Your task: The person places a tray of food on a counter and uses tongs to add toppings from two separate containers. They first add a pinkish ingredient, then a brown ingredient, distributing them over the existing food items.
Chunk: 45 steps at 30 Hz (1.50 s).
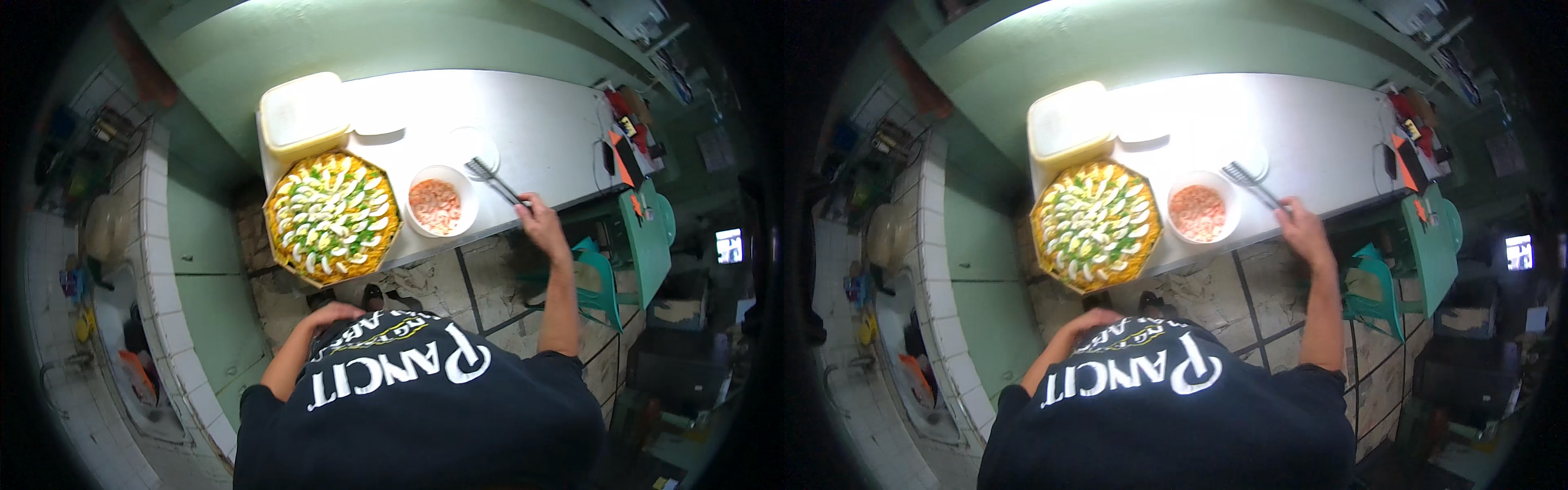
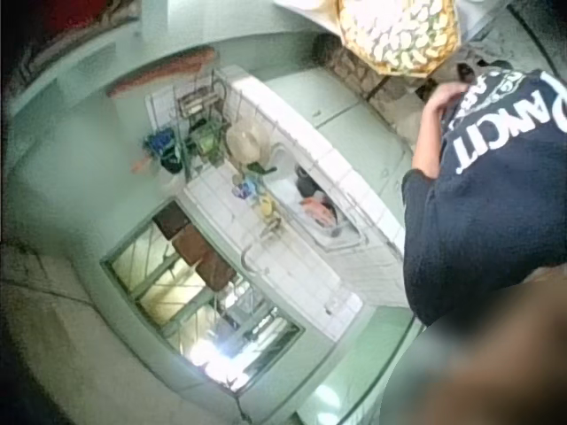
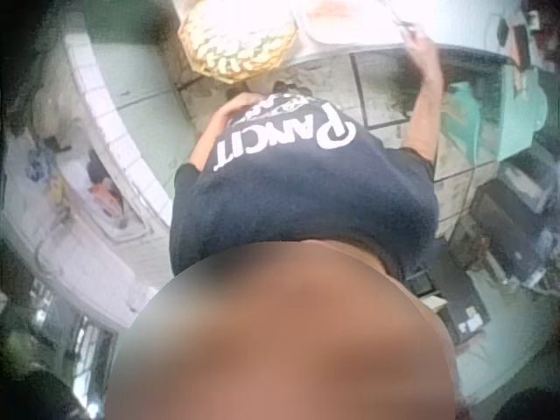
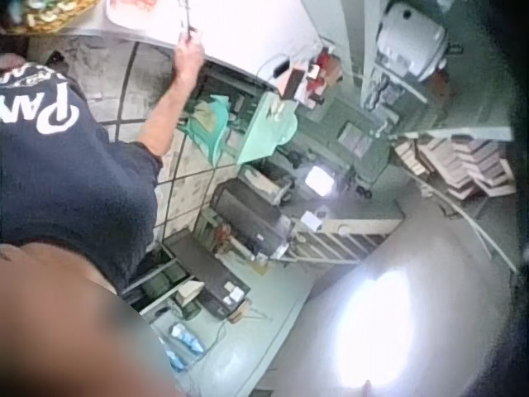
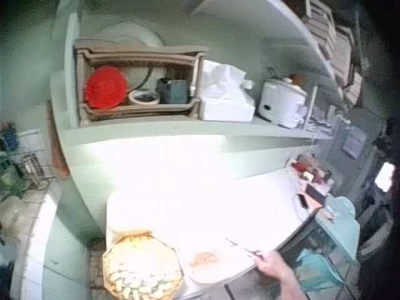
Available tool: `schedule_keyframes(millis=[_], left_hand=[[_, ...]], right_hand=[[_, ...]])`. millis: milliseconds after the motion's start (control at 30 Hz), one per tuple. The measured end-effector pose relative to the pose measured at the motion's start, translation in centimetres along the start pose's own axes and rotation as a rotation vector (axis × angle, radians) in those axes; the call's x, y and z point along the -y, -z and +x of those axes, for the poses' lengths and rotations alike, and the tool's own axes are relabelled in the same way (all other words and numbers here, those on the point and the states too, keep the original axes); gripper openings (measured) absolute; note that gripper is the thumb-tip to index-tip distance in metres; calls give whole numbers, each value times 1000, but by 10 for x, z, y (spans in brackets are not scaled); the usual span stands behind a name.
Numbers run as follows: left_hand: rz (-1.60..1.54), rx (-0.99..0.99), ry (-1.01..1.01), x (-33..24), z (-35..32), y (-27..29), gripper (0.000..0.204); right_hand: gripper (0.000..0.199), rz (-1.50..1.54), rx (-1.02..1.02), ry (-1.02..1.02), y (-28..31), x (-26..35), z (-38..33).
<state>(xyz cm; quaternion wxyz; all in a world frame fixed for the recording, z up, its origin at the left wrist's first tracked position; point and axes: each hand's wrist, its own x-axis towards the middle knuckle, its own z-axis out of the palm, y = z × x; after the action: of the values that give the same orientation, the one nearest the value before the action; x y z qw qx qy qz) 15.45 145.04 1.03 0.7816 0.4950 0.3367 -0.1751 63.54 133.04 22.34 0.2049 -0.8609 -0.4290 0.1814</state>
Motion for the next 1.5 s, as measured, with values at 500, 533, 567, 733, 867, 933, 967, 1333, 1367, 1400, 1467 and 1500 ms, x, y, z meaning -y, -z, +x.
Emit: schedule_keyframes(millis=[500,533,567,733,867,933,967,1333,1367,1400,1467,1500], left_hand=[[-284,-914,312,178,-99,58,29],[-301,-920,302,185,-106,62,28],[-318,-925,292,194,-111,65,28],[-360,-835,316,235,-114,78,24],[-272,-741,238,257,-123,99,24],[-188,-776,201,268,-132,109,25],[-333,-708,-37,272,-135,118,27],[-167,-793,237,234,-185,157,30],[-168,-801,234,230,-186,158,29],[-177,-809,225,229,-187,159,29],[-210,-800,193,234,-181,160,30],[-222,-794,180,239,-177,162,30]], right_hand=[[25,-397,-70,175,-94,23,11],[25,-398,-42,152,-97,25,10],[26,-386,-32,148,-102,28,9],[27,-350,-13,75,-121,47,2],[25,-351,-60,-68,-106,70,-21],[25,-318,-124,-133,-87,82,-38],[25,-285,-169,-152,-79,90,-49],[29,-29,-212,41,-203,175,5],[30,-49,-203,25,-209,176,11],[30,-61,-174,-12,-213,177,15],[30,-142,-186,-15,-216,179,17],[31,-171,-203,-36,-214,179,17]])
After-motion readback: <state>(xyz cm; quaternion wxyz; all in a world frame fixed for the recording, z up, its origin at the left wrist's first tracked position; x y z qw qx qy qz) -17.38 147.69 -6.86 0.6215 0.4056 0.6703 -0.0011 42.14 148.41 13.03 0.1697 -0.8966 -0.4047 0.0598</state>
